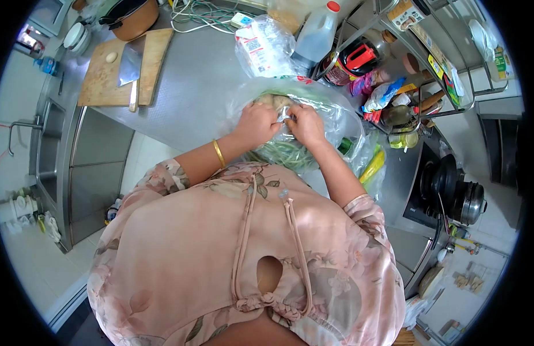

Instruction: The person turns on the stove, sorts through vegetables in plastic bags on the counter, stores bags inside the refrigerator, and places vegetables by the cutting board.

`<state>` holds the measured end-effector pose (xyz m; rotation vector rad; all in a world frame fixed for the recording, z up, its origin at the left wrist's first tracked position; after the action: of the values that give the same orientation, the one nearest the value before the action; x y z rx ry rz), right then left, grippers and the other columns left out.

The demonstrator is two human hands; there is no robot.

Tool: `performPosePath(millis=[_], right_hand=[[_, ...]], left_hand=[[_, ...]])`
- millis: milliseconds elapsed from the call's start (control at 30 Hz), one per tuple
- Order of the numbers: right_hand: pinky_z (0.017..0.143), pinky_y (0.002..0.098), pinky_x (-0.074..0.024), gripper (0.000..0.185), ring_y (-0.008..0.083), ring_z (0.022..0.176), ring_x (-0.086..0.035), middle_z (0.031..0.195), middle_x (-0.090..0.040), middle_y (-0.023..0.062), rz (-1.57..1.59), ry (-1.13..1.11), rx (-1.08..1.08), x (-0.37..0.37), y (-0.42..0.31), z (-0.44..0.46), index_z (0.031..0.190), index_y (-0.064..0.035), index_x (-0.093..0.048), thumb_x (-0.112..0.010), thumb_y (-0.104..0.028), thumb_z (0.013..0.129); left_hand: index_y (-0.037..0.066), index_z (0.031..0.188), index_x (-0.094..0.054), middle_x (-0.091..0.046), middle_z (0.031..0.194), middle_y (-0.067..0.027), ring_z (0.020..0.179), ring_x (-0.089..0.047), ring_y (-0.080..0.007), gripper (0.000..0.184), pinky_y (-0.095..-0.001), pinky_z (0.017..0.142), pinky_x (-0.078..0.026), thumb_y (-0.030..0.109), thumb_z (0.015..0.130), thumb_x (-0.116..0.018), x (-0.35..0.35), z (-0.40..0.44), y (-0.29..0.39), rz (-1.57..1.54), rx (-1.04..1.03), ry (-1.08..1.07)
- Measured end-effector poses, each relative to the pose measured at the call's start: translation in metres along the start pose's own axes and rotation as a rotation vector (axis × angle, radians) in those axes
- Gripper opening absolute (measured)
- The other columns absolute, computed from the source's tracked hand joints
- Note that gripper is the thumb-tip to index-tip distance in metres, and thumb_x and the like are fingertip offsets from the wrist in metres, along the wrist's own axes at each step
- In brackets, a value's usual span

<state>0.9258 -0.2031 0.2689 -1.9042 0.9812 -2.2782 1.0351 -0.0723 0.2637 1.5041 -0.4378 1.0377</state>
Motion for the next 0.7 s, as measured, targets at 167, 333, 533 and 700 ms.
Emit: performPosePath(millis=[167,333,533,700], right_hand=[[0.070,0.0418,-0.0475,0.011,0.0337,0.079,-0.058,0.081,-0.058,0.0151,0.036,0.059,0.022,-0.003,-0.005,-0.005,0.075,-0.0054,-0.061,-0.066,-0.010,0.067],[0.067,0.0422,-0.0478,0.009,0.0345,0.076,-0.058,0.080,-0.057,0.0162,-0.066,0.097,0.136,-0.007,-0.007,-0.005,0.072,-0.0020,-0.059,-0.063,-0.008,0.066],[0.065,0.0430,-0.0476,0.009,0.0351,0.073,-0.058,0.079,-0.057,0.0173,0.034,0.127,0.043,-0.013,-0.008,-0.001,0.070,-0.0014,-0.058,-0.061,-0.008,0.066],[0.063,0.0412,-0.0468,0.009,0.0323,0.070,-0.058,0.078,-0.057,0.0161,0.381,0.079,-0.249,-0.017,0.027,0.006,0.075,-0.0038,-0.060,-0.063,-0.010,0.069]], left_hand=[[0.011,0.071,-0.066,-0.061,0.082,-0.0084,0.085,-0.055,-0.0243,0.014,-0.0401,0.076,-0.033,0.025,0.069,-0.067,-0.012,0.007,0.001,0.070,0.042,0.115],[0.012,0.069,-0.068,-0.060,0.081,-0.0078,0.088,-0.054,-0.0247,0.009,-0.0415,0.077,-0.032,0.021,0.067,-0.066,-0.014,0.007,0.006,0.181,0.049,0.077],[0.012,0.068,-0.066,-0.055,0.078,-0.0070,0.087,-0.052,-0.0249,0.007,-0.0421,0.076,-0.031,0.018,0.069,-0.064,-0.027,0.007,-0.001,0.123,-0.007,0.180],[0.013,0.067,-0.066,-0.054,0.077,-0.0065,0.086,-0.051,-0.0245,0.006,-0.0417,0.078,-0.030,0.019,0.069,-0.064,-0.027,0.001,-0.004,0.118,-0.037,0.201]])
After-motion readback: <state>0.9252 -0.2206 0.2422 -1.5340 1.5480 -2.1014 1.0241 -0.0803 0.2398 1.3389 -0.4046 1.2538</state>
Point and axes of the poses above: each hand's wrist, its own z-axis towards the middle knuckle, its own x-axis out of the back of the hand, y = z × x, the point moved 1 cm from there along z, towards the middle knuckle
